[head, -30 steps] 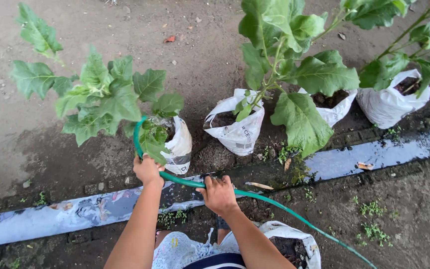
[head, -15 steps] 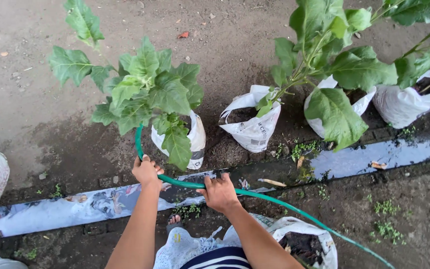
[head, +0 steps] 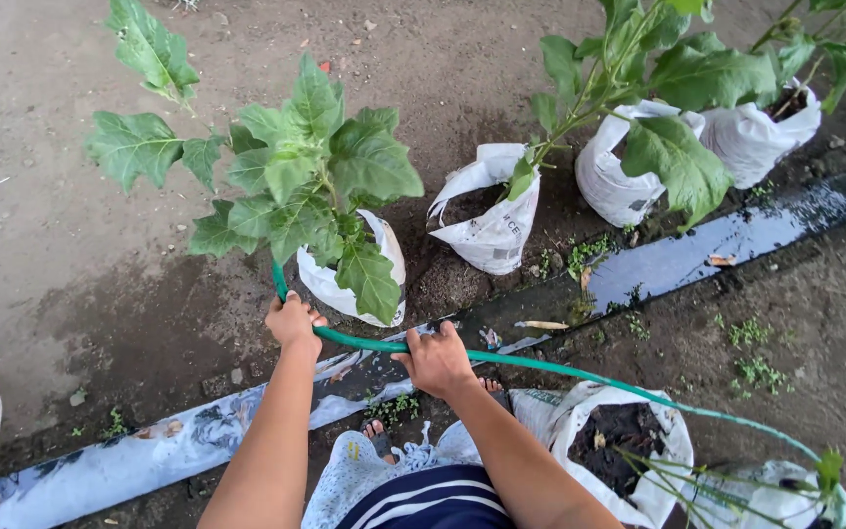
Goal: Watering several potted plants using a green garden hose.
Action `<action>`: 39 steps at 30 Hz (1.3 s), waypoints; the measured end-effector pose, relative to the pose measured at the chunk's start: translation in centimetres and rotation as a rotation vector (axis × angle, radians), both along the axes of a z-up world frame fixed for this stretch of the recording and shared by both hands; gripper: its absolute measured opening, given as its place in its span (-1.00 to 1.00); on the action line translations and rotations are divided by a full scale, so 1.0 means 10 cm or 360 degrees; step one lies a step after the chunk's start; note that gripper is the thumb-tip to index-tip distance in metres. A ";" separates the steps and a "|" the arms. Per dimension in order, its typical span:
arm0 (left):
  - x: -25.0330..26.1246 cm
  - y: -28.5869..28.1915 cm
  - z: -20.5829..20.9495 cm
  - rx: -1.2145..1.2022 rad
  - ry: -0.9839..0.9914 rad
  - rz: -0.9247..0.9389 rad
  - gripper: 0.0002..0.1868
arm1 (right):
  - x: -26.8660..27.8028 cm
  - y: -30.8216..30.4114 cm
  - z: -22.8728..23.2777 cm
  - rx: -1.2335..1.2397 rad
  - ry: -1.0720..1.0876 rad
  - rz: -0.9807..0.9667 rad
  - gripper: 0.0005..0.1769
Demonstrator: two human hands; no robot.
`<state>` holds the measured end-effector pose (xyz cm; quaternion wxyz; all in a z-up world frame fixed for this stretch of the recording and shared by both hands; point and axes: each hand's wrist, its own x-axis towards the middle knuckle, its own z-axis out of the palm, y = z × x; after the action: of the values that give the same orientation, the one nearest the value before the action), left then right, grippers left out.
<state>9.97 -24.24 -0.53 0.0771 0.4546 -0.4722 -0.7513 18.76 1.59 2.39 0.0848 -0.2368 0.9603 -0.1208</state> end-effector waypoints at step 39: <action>0.03 -0.79 -0.06 0.0072 0.0035 -0.0311 -0.93 | 0.50 -0.87 0.11 -0.0089 0.0024 -0.0305 -0.46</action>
<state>10.24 -32.12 -1.08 -0.0017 0.3995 -0.4964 -0.7707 23.77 -7.11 3.49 0.0590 -0.1470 0.9754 -0.1534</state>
